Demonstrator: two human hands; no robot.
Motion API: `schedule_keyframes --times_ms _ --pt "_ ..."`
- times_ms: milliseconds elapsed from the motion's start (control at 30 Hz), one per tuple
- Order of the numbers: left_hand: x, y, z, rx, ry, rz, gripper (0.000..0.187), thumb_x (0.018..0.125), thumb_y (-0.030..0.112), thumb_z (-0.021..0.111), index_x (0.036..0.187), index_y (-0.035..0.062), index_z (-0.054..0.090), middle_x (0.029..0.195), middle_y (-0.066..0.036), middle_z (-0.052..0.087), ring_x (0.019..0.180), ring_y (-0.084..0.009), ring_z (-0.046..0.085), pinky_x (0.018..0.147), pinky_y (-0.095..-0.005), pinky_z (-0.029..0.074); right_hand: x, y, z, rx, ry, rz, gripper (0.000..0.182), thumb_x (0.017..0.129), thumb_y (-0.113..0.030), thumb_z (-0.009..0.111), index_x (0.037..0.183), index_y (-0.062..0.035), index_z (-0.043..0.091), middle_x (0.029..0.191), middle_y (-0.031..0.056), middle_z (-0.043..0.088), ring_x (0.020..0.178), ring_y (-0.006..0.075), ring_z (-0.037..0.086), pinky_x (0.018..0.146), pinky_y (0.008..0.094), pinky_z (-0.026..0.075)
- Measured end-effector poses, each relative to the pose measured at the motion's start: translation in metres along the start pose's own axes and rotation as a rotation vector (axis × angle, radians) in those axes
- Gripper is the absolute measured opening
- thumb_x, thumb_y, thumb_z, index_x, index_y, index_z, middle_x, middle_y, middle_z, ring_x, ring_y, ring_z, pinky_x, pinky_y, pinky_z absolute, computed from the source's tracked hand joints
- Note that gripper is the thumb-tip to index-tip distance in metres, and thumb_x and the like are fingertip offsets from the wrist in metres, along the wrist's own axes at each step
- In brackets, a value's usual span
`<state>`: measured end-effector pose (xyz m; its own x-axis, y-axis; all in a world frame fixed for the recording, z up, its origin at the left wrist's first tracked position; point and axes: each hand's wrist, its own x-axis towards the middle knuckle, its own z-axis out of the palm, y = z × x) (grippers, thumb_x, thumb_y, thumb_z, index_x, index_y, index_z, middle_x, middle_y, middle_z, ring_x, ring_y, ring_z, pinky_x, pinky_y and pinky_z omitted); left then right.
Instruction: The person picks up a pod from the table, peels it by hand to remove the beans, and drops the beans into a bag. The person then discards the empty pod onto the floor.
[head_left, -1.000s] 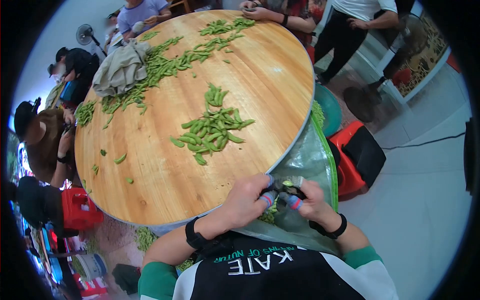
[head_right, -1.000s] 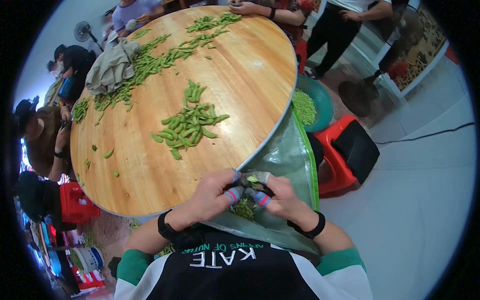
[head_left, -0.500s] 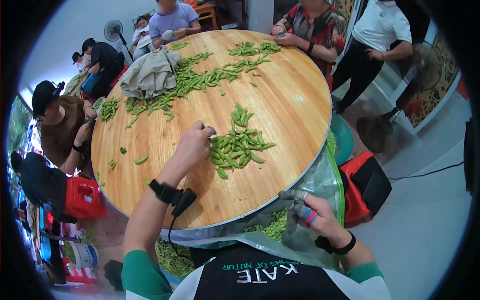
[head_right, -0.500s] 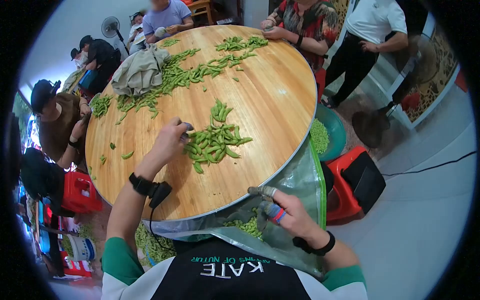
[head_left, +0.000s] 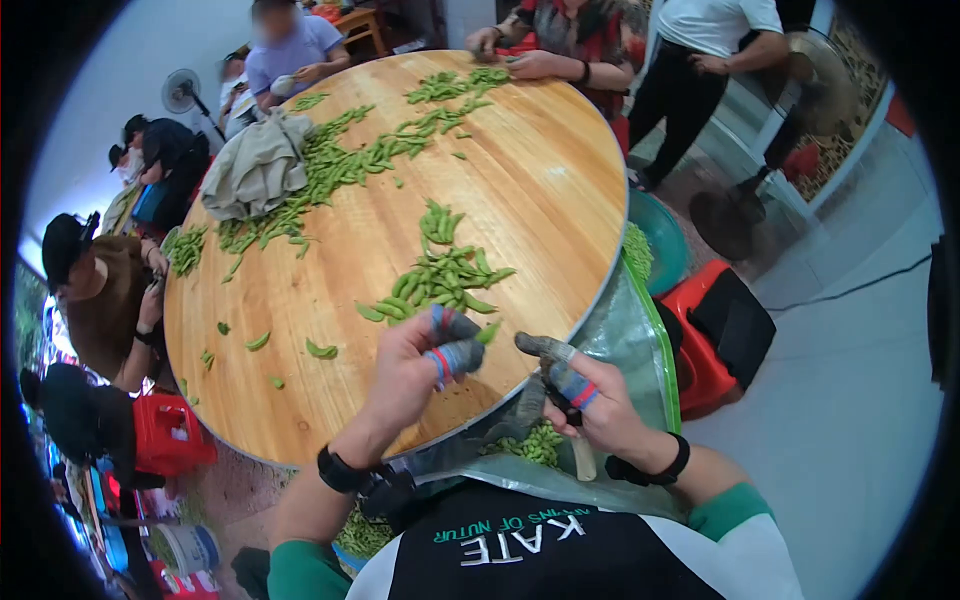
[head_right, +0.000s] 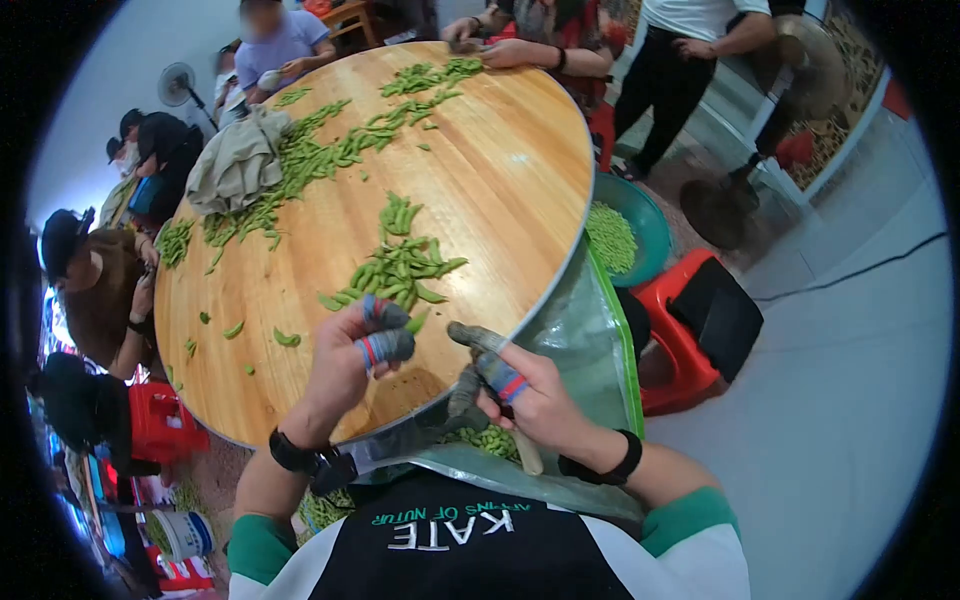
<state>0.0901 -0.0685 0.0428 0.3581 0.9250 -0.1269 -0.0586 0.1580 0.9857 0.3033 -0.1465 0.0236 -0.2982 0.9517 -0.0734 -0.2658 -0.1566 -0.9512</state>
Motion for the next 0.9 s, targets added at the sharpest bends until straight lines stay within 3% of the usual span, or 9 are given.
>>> schedule_keyframes --times_ms 67,267,567,700,767,833,900 --pt "-0.007 -0.009 0.014 -0.049 -0.13 0.0 0.014 0.081 0.004 0.067 0.094 0.0025 0.063 0.075 -0.001 0.064 0.06 -0.0052 0.055 0.052 -0.0193 0.041 -0.005 0.0 -0.002 -0.038 0.039 0.054 0.043 0.098 -0.01 0.032 0.139 -0.0078 0.04 0.065 -0.0004 0.05 0.05 0.0045 0.042 0.046 0.018 0.036" --pt "-0.007 -0.022 0.033 -0.161 -0.113 -0.11 0.013 0.083 0.003 0.066 0.096 0.0015 0.064 0.076 0.001 0.063 0.061 -0.0038 0.052 0.053 -0.0185 0.04 -0.004 0.014 -0.004 0.095 -0.027 -0.026 0.04 0.101 -0.019 0.036 0.139 -0.0073 0.04 0.064 0.0 0.051 0.05 0.0046 0.044 0.045 0.018 0.037" --pt "-0.009 -0.027 0.04 -0.069 -0.102 0.081 0.015 0.081 0.002 0.067 0.097 0.0007 0.064 0.077 0.002 0.061 0.065 -0.0028 0.05 0.056 -0.0183 0.039 -0.004 0.013 -0.005 0.041 -0.022 -0.131 0.036 0.099 -0.014 0.041 0.134 -0.0044 0.047 0.063 -0.0008 0.05 0.05 0.0041 0.041 0.044 0.0191 0.032" --pt "-0.004 -0.034 0.035 -0.292 -0.191 -0.037 0.018 0.08 0.004 0.068 0.097 0.001 0.063 0.077 -0.001 0.062 0.06 -0.0058 0.053 0.053 -0.019 0.041 -0.001 0.02 -0.01 -0.07 0.025 -0.17 0.034 0.099 -0.013 0.043 0.131 -0.0036 0.05 0.063 -0.0006 0.05 0.049 0.0041 0.041 0.043 0.0195 0.031" --pt "-0.002 -0.038 0.031 -0.442 -0.231 -0.113 0.019 0.08 0.004 0.068 0.097 0.0011 0.062 0.077 -0.002 0.063 0.059 -0.007 0.054 0.053 -0.0194 0.042 -0.002 0.016 -0.013 0.075 -0.06 -0.075 0.035 0.098 -0.013 0.044 0.131 -0.0038 0.051 0.064 0.0005 0.051 0.049 0.0042 0.041 0.042 0.0195 0.031" --pt "0.001 -0.044 0.028 -0.755 -0.444 -0.345 0.019 0.079 0.005 0.069 0.097 0.0013 0.062 0.078 -0.003 0.063 0.057 -0.0087 0.055 0.052 -0.0201 0.043 -0.003 0.014 -0.015 0.151 -0.093 -0.025 0.033 0.098 -0.014 0.045 0.129 -0.0036 0.052 0.063 0.001 0.051 0.048 0.0048 0.041 0.041 0.0196 0.03" --pt "0.003 -0.049 0.027 -0.692 -0.423 -0.36 0.019 0.08 0.006 0.069 0.097 0.0003 0.061 0.079 -0.003 0.062 0.058 -0.0089 0.056 0.051 -0.0214 0.044 -0.004 0.013 -0.017 0.226 -0.124 0.02 0.032 0.098 -0.015 0.046 0.127 -0.0034 0.053 0.062 0.0016 0.051 0.047 0.0053 0.041 0.04 0.0197 0.03"
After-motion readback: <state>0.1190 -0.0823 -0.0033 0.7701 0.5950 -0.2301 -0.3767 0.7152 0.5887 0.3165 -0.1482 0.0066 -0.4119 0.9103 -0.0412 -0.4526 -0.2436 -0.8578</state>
